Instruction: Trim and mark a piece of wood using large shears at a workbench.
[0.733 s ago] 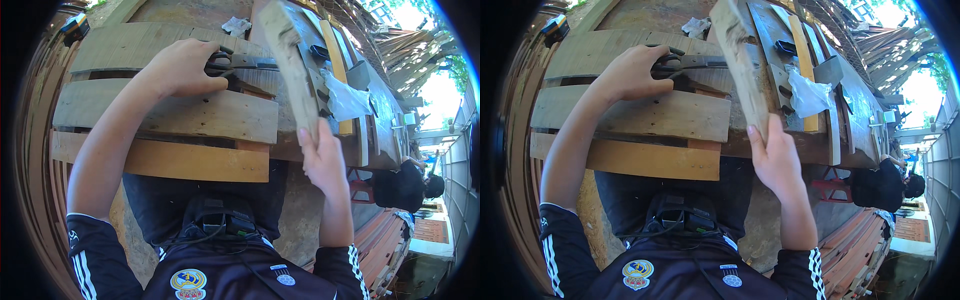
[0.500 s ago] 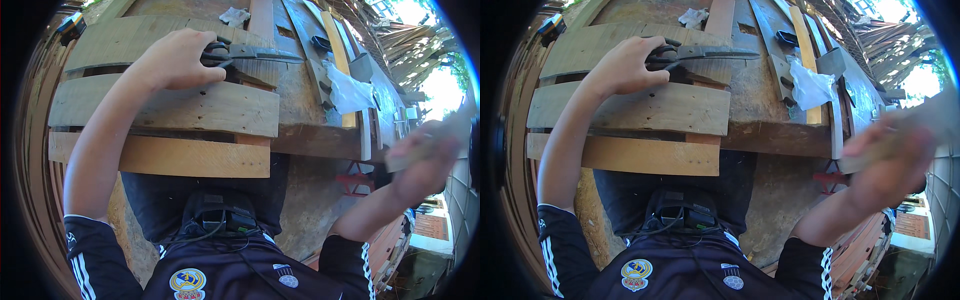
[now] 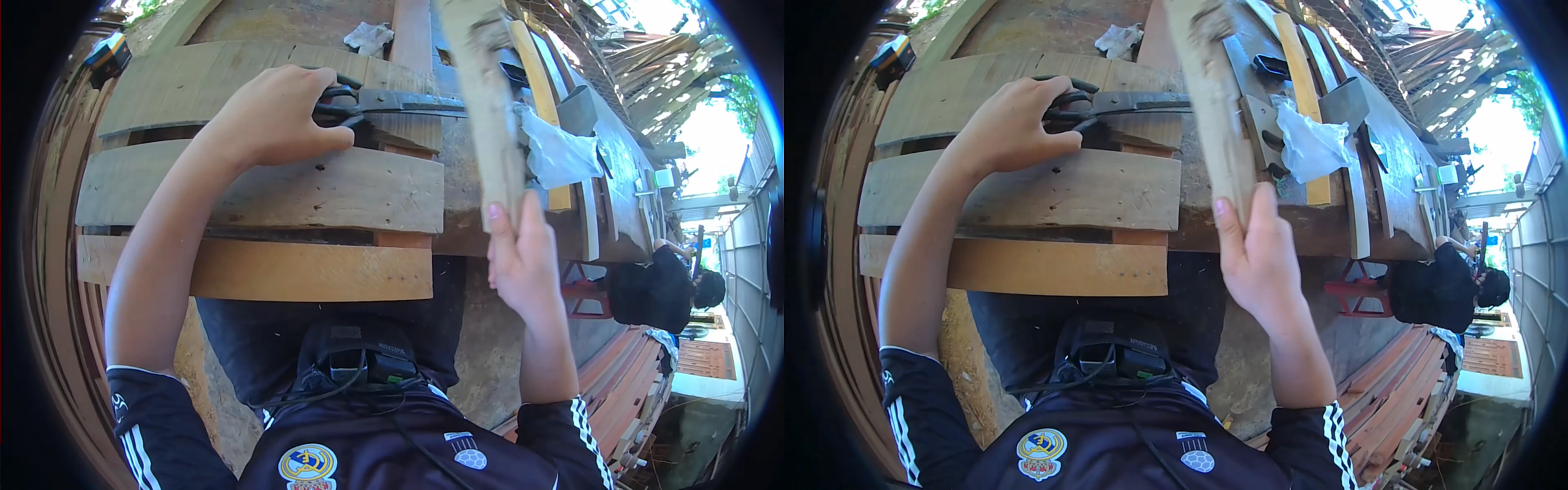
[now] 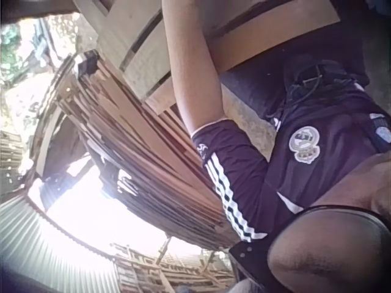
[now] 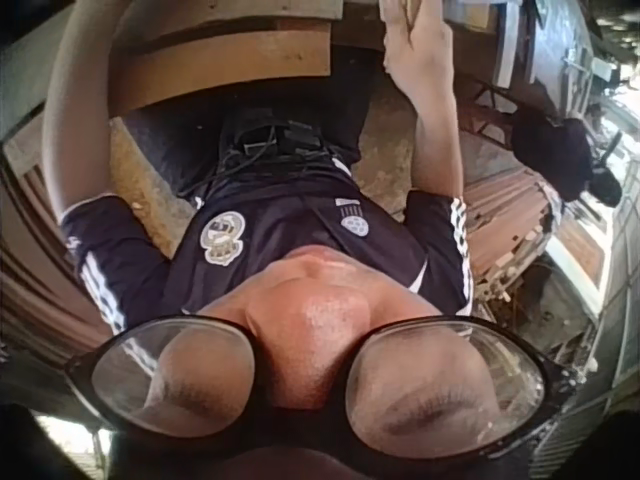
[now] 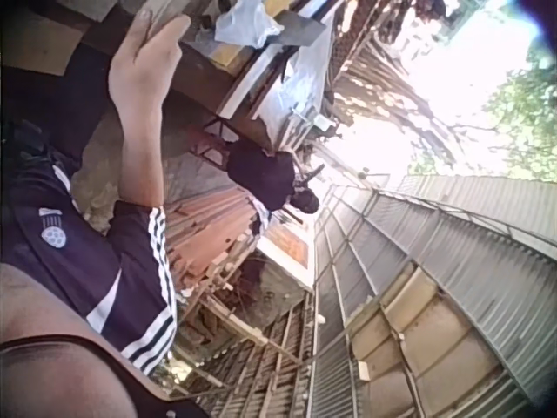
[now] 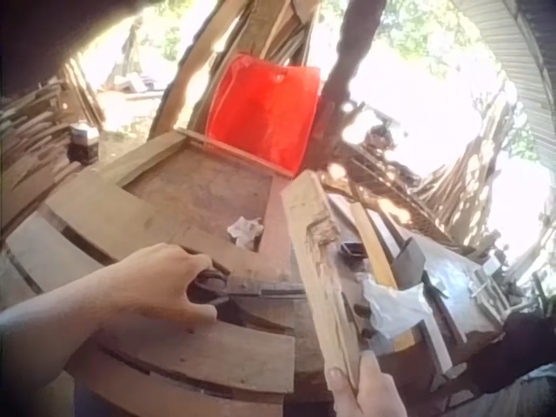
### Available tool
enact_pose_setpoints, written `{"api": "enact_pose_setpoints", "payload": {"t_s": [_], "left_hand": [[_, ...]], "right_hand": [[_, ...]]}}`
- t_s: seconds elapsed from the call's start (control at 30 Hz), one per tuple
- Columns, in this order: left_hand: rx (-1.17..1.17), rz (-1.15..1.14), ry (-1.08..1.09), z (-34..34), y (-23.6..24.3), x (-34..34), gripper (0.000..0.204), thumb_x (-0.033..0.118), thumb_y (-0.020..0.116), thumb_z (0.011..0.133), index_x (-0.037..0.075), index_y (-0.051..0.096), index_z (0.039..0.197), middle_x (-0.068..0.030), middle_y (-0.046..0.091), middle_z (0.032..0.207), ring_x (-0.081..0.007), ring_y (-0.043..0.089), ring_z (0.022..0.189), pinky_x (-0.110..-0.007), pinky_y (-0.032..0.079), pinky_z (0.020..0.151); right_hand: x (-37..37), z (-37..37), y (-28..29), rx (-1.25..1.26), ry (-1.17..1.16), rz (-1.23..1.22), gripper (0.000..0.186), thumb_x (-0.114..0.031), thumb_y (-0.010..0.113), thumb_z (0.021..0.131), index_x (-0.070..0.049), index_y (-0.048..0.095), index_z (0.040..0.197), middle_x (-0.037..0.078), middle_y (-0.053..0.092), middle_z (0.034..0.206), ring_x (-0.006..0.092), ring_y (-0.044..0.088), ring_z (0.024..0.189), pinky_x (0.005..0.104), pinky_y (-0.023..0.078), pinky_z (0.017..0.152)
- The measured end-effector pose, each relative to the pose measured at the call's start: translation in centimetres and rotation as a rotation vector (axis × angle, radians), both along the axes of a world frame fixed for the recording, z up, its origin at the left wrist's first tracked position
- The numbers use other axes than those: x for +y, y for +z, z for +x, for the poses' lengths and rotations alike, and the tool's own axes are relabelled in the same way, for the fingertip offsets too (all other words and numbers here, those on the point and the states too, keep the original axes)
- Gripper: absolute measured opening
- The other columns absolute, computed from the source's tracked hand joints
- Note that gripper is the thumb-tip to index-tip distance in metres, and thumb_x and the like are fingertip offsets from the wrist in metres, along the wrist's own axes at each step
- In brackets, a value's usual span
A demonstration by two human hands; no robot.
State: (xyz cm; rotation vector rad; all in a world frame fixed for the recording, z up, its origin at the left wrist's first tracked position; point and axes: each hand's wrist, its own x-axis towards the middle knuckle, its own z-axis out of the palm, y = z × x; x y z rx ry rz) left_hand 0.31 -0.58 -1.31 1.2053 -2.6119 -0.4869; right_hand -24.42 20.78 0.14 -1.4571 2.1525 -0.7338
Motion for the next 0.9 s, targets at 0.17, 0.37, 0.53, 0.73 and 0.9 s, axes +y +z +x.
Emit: {"api": "enact_pose_setpoints", "payload": {"t_s": [0.17,0.37,0.53,0.73,0.9], "left_hand": [[0.018,0.009,0.054,0.1,0.1,0.1,0.060,0.038,0.069,0.077,0.002,0.063,0.125,-0.0225,0.066,0.115,-0.0392,0.060,0.112,-0.046,0.049,0.099],[0.011,0.009,0.056,0.0,0.8,0.9,0.059,0.038,0.070,0.079,0.003,0.062,0.126,-0.0218,0.066,0.116,-0.0375,0.061,0.113,-0.044,0.049,0.100],[0.152,-0.127,-0.004,0.4,-0.8,-0.3,0.056,0.033,0.070,0.081,0.004,0.062,0.128,-0.0199,0.065,0.120,-0.0357,0.061,0.116,-0.043,0.048,0.100],[-0.071,-0.286,-0.062,0.0,-0.1,-0.6,0.054,0.030,0.072,0.085,0.004,0.063,0.131,-0.0160,0.065,0.128,-0.0353,0.060,0.118,-0.044,0.046,0.105],[0.152,-0.377,-0.133,0.5,-2.1,-1.1,0.052,0.028,0.072,0.088,0.004,0.063,0.134,-0.0161,0.065,0.124,-0.0348,0.061,0.114,-0.045,0.040,0.109]], "right_hand": [[0.4,-0.1,-1.6,-0.055,0.026,0.078,0.038,-0.034,0.055,0.106,0.001,0.042,0.099,0.031,0.061,0.073,0.0549,0.061,0.075,0.0527,0.047,0.063],[0.3,-0.5,-1.8,0.020,0.014,0.038,0.040,-0.035,0.053,0.107,0.002,0.042,0.099,0.031,0.062,0.076,0.0548,0.061,0.078,0.0545,0.047,0.066],[-0.2,-0.5,-1.6,0.052,0.026,0.122,0.038,-0.034,0.053,0.106,0.002,0.042,0.099,0.032,0.062,0.077,0.0552,0.062,0.081,0.0562,0.046,0.067],[-0.5,-0.4,-1.7,0.072,0.024,0.090,0.037,-0.033,0.054,0.106,0.001,0.042,0.099,0.033,0.062,0.078,0.0558,0.061,0.083,0.0565,0.047,0.069],[-0.9,-0.3,-1.7,0.080,0.019,0.106,0.037,-0.033,0.054,0.106,0.001,0.043,0.100,0.033,0.063,0.080,0.0561,0.061,0.085,0.0559,0.048,0.071]]}}
